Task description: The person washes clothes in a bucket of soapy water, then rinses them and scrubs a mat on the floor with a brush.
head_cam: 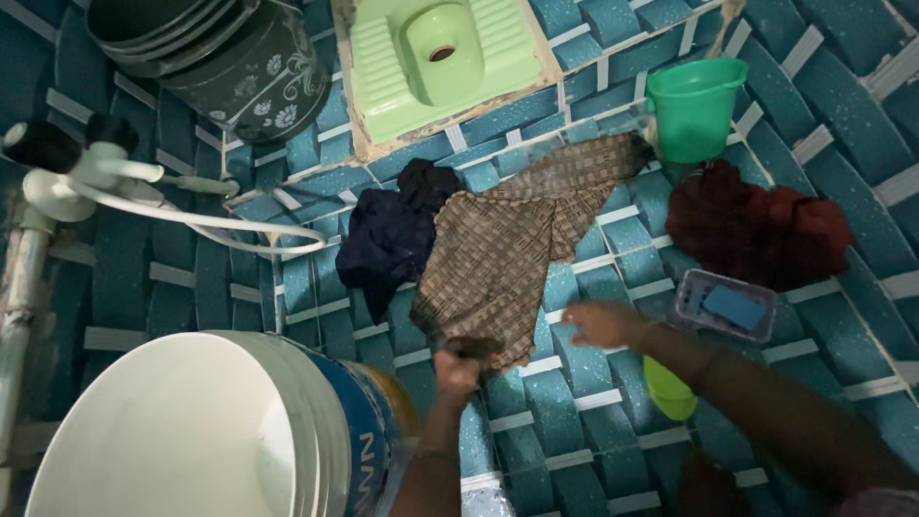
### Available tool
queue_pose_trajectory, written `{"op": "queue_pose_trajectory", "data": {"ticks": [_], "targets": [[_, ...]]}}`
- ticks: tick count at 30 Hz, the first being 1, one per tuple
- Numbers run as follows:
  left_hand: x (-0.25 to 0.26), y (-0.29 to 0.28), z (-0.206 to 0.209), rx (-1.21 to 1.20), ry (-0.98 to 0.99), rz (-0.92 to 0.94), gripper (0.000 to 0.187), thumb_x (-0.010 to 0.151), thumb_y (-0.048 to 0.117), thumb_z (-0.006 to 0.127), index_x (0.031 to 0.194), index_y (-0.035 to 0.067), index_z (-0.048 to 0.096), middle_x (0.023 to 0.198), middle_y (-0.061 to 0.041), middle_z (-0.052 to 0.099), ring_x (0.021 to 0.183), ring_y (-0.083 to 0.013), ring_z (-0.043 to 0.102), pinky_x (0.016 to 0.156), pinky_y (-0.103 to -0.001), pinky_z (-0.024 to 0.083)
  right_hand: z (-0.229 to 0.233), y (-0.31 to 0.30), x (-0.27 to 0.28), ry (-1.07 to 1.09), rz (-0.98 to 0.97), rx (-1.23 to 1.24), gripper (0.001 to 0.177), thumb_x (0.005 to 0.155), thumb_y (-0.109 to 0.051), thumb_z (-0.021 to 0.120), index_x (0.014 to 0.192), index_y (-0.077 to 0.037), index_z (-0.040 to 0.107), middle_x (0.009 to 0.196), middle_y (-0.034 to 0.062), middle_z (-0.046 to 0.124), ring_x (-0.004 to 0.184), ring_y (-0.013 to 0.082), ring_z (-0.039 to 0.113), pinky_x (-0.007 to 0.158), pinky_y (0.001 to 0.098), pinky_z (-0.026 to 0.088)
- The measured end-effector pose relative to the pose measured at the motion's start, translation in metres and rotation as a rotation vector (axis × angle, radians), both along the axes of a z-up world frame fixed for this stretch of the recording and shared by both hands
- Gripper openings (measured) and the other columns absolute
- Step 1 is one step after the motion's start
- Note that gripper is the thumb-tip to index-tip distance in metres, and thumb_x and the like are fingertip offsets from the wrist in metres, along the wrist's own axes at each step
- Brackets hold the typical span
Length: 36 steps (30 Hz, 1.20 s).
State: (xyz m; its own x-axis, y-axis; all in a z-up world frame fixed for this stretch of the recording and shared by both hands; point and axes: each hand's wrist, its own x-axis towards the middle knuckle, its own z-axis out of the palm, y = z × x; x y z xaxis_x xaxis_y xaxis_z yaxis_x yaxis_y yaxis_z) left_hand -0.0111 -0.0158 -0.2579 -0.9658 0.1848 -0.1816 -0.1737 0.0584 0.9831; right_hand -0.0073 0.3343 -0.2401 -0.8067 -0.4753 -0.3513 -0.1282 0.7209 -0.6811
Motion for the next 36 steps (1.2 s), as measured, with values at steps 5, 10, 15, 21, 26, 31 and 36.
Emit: {"op": "queue_pose_trajectory", "data": {"ticks": [5, 10, 15, 21, 26, 31, 36], "targets": [[-0.037, 0.056, 0.107, 0.141, -0.058, 0.528, 0.036, 0.07, -0.01, 0.062, 0.104, 0.0, 0.072, 0.093, -0.008, 0.071, 0.077, -0.0187, 0.067, 0.066, -0.03, 0.055, -0.076, -0.047, -0.035, 0.159, -0.354, -0.445, 0.032, 0.095, -0.038, 0.069, 0.106, -0.008, 0.07, 0.099, 0.0084, 0.074, 0.089, 0.0241, 0.074, 0.08, 0.0403, 0.06], [-0.064, 0.077, 0.237, 0.418, -0.134, 0.653, 0.043, 0.071, -0.01, 0.058, 0.11, 0.0, 0.071, 0.087, -0.009, 0.067, 0.069, -0.0211, 0.061, 0.059, -0.032, 0.05, -0.056, -0.094, -0.054, -0.665, -1.211, -0.832, 0.078, 0.097, -0.075, 0.048, 0.108, 0.002, 0.054, 0.078, 0.0105, 0.055, 0.059, 0.0247, 0.062, 0.051, 0.0425, 0.055], [-0.059, 0.066, 0.334, 0.505, -0.181, 0.598, 0.051, 0.079, -0.005, 0.054, 0.128, 0.003, 0.066, 0.076, -0.007, 0.061, 0.062, -0.0189, 0.059, 0.057, -0.032, 0.054, 0.007, -0.078, -0.081, -0.745, -1.511, -1.159, 0.085, 0.098, -0.077, 0.041, 0.122, 0.004, 0.056, 0.093, 0.0162, 0.065, 0.074, 0.0287, 0.067, 0.068, 0.0491, 0.064], [-0.066, 0.045, 0.364, 0.394, -0.161, 0.63, 0.051, 0.082, -0.007, 0.053, 0.129, 0.007, 0.066, 0.072, -0.004, 0.057, 0.06, -0.017, 0.057, 0.056, -0.03, 0.052, -0.027, -0.037, -0.126, -0.544, -1.484, -1.667, 0.033, 0.097, -0.025, 0.056, 0.122, -0.006, 0.065, 0.12, 0.0135, 0.073, 0.106, 0.0313, 0.072, 0.092, 0.053, 0.062], [-0.095, 0.028, 0.373, 0.5, -0.072, 0.62, 0.051, 0.086, -0.003, 0.049, 0.134, 0.007, 0.062, 0.071, -0.004, 0.054, 0.058, -0.0161, 0.053, 0.054, -0.032, 0.049, 0.029, 0.018, -0.192, -0.309, -1.287, -1.781, 0.025, 0.098, -0.018, 0.053, 0.113, -0.003, 0.067, 0.114, 0.0135, 0.07, 0.102, 0.0297, 0.07, 0.093, 0.0468, 0.062], [-0.083, 0.031, 0.457, 0.709, 0.129, 0.498, 0.065, 0.084, -0.012, 0.046, 0.146, 0.004, 0.054, 0.082, -0.006, 0.059, 0.066, -0.017, 0.06, 0.065, -0.033, 0.061, 0.167, 0.062, -0.22, -0.078, -0.884, -1.928, 0.035, 0.099, -0.005, 0.052, 0.133, -0.009, 0.056, 0.129, 0.0156, 0.064, 0.113, 0.0322, 0.068, 0.098, 0.0485, 0.06], [-0.058, 0.045, 0.404, 0.546, -0.003, 0.569, 0.046, 0.098, 0.014, 0.053, 0.142, 0.006, 0.062, 0.085, -0.007, 0.065, 0.06, -0.0131, 0.058, 0.048, -0.027, 0.047, 0.235, 0.093, -0.172, 0.18, -0.639, -1.828, 0.047, 0.099, 0.007, 0.049, 0.144, -0.007, 0.046, 0.143, 0.0178, 0.054, 0.127, 0.0356, 0.063, 0.111, 0.0507, 0.059]]}}
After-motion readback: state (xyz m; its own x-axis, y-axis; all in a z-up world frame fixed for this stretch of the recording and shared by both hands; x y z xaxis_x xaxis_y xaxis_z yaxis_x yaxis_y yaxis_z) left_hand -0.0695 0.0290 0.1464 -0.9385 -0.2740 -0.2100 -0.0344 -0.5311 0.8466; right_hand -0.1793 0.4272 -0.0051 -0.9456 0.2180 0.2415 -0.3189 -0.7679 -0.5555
